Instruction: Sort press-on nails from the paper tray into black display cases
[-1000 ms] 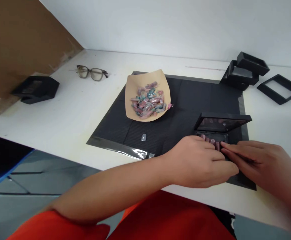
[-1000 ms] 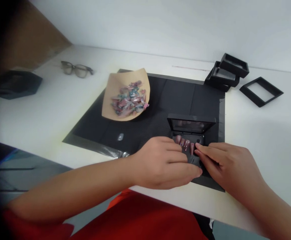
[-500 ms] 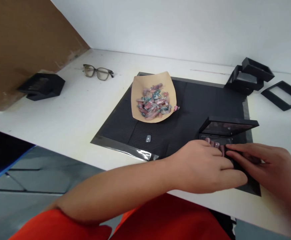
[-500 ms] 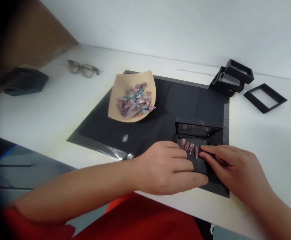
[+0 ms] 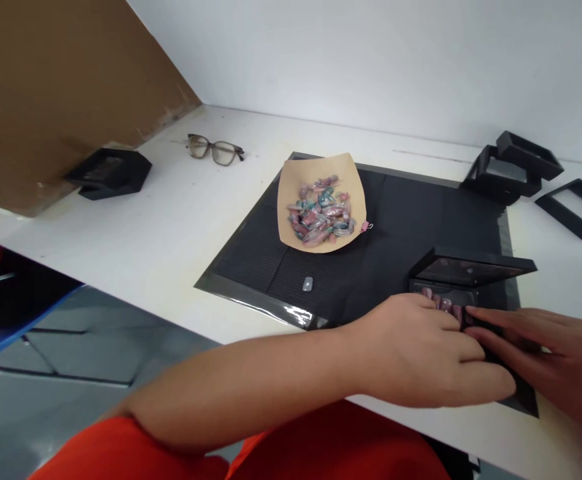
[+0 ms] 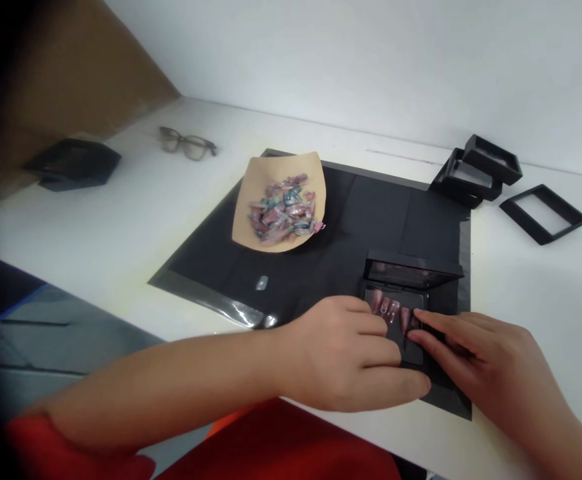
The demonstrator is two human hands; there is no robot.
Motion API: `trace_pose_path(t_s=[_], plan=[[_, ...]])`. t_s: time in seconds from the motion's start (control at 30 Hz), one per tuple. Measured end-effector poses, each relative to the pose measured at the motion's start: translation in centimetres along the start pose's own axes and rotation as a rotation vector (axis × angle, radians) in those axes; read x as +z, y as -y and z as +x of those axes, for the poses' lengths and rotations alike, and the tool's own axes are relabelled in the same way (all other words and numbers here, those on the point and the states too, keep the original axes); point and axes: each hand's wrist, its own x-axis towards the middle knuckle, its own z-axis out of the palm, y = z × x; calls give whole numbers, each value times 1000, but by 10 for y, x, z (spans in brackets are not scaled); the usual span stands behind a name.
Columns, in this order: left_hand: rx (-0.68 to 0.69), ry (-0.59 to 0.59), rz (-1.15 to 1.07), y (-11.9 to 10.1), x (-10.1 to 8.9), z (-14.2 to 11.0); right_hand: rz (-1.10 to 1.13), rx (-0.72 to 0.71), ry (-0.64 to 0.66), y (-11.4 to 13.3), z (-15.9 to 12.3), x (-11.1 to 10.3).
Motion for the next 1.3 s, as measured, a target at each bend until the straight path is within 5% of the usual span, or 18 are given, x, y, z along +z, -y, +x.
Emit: trace_pose_path(t_s=[0.37,0.6,1.3], plan=[[12,146,-32,-1,-1,-1,85,204,48,-7,0,2],[-22,-22,6,-1,4,-2,75,183,33,-1,4,3],[-58,6,-28,0,5,-2,-4,117,-48,11,3,5]])
